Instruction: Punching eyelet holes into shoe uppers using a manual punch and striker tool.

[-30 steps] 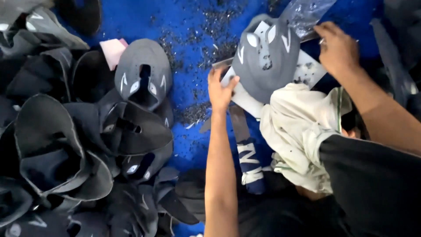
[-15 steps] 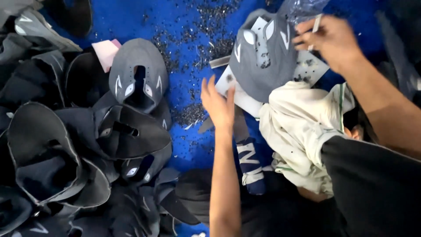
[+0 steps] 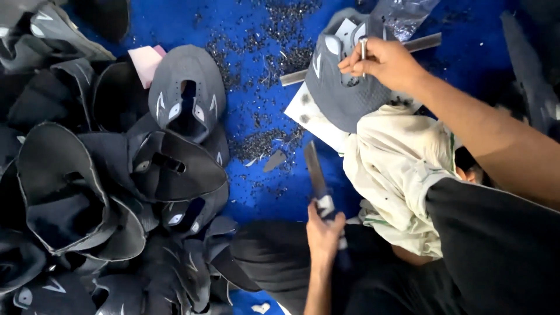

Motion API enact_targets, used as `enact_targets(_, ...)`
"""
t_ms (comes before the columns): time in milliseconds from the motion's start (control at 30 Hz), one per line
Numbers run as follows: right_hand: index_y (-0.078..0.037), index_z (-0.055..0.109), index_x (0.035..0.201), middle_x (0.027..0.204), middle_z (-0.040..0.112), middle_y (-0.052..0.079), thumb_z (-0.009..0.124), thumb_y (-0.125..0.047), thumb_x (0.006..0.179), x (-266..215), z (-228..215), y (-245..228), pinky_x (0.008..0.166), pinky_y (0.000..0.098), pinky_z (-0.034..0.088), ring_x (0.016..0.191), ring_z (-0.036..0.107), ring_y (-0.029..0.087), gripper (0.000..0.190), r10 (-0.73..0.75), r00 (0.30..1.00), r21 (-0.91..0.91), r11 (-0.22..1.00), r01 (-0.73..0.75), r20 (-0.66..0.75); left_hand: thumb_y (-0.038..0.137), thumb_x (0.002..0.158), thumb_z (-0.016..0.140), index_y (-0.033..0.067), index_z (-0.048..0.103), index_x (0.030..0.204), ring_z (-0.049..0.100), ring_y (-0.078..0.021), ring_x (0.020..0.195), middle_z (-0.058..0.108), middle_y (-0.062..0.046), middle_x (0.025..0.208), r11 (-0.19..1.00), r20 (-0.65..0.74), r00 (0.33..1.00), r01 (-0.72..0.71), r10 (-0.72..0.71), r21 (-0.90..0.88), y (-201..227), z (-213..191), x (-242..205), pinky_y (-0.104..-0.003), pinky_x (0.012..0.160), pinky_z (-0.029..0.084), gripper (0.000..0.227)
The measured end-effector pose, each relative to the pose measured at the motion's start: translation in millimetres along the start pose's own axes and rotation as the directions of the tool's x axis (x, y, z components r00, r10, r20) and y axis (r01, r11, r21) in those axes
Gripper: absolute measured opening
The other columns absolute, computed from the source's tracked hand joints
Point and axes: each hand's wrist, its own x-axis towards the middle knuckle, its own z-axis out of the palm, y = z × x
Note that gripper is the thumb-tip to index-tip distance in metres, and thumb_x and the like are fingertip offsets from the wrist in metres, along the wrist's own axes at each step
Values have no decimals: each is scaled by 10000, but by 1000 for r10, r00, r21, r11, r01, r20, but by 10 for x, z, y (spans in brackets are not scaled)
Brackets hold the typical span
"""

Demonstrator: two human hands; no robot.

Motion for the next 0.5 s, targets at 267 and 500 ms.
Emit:
enact_targets(267, 36, 529, 1003, 1268, 718, 182, 571, 115, 1007, -179, 116, 108, 932, 346, 598, 1190, 718, 257, 89, -292, 956, -297, 916, 269, -36, 161, 692, 800, -16, 502, 1374, 743, -208, 876, 756, -160, 1003, 898, 23, 999, -12, 25, -441, 748, -504, -234, -341, 825, 594, 765)
enact_targets(500, 17, 620, 1143, 1258, 727, 142, 560, 144, 976, -264, 185, -42, 895, 339, 609, 1030, 734, 243, 218, -312, 950, -398, 875, 275, -29, 131, 669, 810, 11, 402, 1408, 614, -161, 821, 639, -92, 935, 654, -355, 844, -537, 403, -533, 1636, -1394, -272, -311, 793, 536, 852)
